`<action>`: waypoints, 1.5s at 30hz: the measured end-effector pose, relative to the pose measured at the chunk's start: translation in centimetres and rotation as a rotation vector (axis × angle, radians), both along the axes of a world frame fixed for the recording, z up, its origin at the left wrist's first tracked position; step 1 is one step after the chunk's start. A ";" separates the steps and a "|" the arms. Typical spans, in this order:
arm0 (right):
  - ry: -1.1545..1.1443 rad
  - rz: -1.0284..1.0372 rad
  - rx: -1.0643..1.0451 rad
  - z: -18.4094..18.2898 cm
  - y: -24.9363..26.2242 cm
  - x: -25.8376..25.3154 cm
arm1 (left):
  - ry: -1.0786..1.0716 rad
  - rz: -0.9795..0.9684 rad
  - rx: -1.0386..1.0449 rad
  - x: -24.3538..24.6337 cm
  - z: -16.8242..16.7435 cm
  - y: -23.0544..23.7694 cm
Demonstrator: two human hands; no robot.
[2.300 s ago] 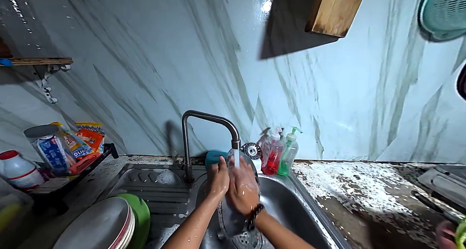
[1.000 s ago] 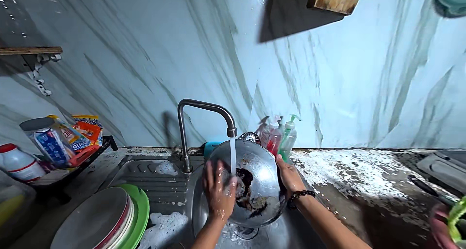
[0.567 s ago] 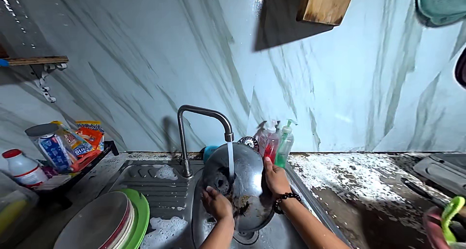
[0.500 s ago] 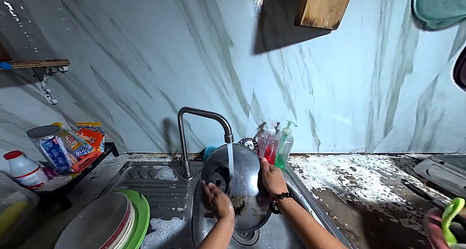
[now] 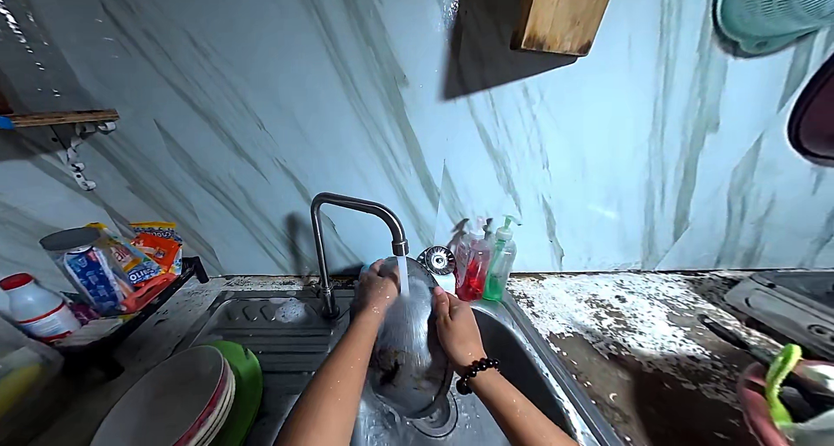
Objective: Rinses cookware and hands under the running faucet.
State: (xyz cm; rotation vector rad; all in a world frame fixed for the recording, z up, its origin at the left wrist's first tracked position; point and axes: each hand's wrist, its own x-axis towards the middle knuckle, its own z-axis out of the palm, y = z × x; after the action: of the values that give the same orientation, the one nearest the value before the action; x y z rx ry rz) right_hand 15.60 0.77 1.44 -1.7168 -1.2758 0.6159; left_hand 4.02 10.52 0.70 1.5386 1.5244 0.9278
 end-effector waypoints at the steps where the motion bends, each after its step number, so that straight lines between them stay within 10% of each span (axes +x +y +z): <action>1: 0.015 0.007 0.033 -0.3 -0.2 -0.1 | -0.114 0.033 -0.044 -0.6 -0.7 0.0; 8: 0.272 0.169 0.177 -1.7 0.3 0.1 | -0.535 0.176 -0.513 -3.3 -4.9 -5.1; 17: -0.795 0.652 -0.226 4.4 -5.2 -6.2 | -0.637 -0.062 -0.615 -7.4 2.9 -9.7; 23: -0.331 1.126 -0.042 -2.6 -5.3 -2.8 | -0.735 0.278 -0.499 -10.0 1.1 -11.8; 28: -0.801 1.104 -0.096 -9.2 -1.5 4.0 | -0.699 0.434 -0.336 -13.5 1.3 -14.2; 33: -1.048 0.731 0.331 -9.2 2.4 0.9 | -0.732 0.513 -0.341 -16.1 2.3 -15.4; 39: -1.051 0.798 -0.528 -1.4 7.5 -2.8 | -0.640 0.522 -0.219 -16.4 4.1 -17.3; 45: -0.992 0.958 -0.886 -4.3 10.2 -2.3 | -0.447 0.411 -0.103 -16.3 5.3 -17.1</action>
State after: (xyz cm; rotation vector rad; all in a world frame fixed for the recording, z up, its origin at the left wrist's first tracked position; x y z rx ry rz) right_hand 13.28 10.95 -2.91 -2.1215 -2.9380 1.0090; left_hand -12.25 -6.60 5.99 0.8754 1.5452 1.3002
